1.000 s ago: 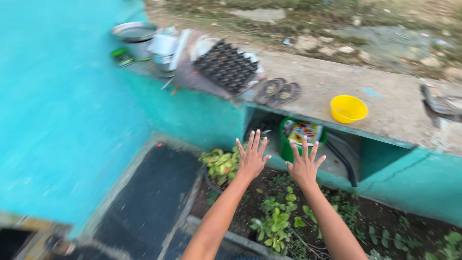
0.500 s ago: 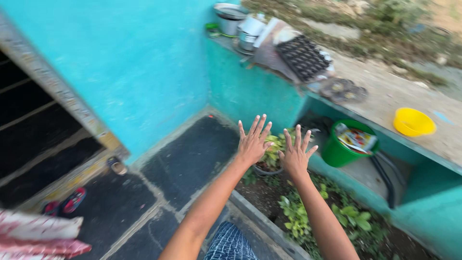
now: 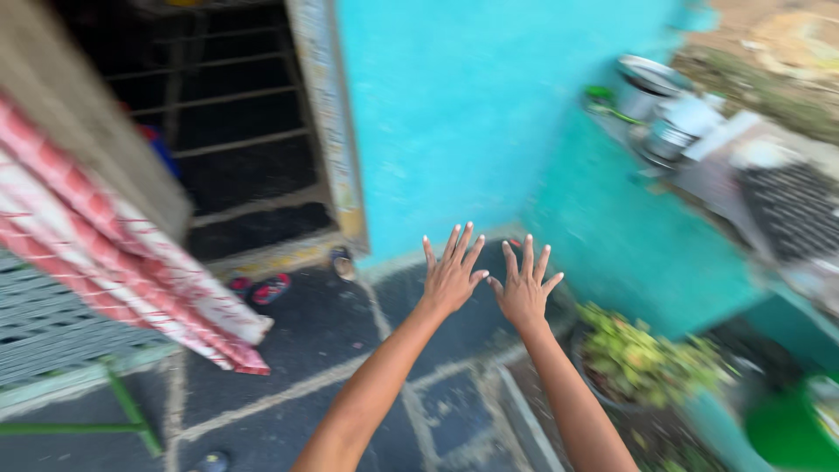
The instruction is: The person picks up a plastic part, walks outside to wash it by hand, and then returns inside. The person then handles various wires, cords, and electronics on a cot before picking up a portable fan casing to assemble it.
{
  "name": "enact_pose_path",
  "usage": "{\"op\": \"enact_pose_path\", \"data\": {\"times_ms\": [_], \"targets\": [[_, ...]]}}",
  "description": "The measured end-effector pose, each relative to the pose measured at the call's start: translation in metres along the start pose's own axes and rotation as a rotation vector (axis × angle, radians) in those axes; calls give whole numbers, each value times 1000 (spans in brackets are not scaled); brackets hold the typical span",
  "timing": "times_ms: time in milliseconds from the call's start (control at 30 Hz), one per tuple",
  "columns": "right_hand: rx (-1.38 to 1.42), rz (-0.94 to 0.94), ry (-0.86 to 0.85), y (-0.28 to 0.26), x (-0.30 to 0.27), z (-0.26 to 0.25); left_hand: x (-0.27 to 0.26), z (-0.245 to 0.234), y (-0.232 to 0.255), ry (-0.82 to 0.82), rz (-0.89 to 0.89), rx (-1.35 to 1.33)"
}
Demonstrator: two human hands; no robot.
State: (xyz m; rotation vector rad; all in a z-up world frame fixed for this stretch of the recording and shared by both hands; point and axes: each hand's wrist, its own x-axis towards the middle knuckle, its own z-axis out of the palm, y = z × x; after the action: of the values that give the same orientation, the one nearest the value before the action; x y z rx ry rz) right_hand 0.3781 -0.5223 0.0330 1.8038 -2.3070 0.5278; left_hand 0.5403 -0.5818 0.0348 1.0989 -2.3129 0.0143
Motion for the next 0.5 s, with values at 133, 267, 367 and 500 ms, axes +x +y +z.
{"op": "enact_pose_path", "data": {"times_ms": [133,267,367,500], "targets": [[59,-110,-56,-104,49,47,-2,-37,-117,10,-115,62],[79,-230,-62,-182,80,82,-15,-64,-206,-46,-275,87],[129,-276,-78,-235,108,99,-21,-77,-257,-21,-287,145],[151,-333,-107,-299,147,126,-18,-83,-318,9,-356,160]]}}
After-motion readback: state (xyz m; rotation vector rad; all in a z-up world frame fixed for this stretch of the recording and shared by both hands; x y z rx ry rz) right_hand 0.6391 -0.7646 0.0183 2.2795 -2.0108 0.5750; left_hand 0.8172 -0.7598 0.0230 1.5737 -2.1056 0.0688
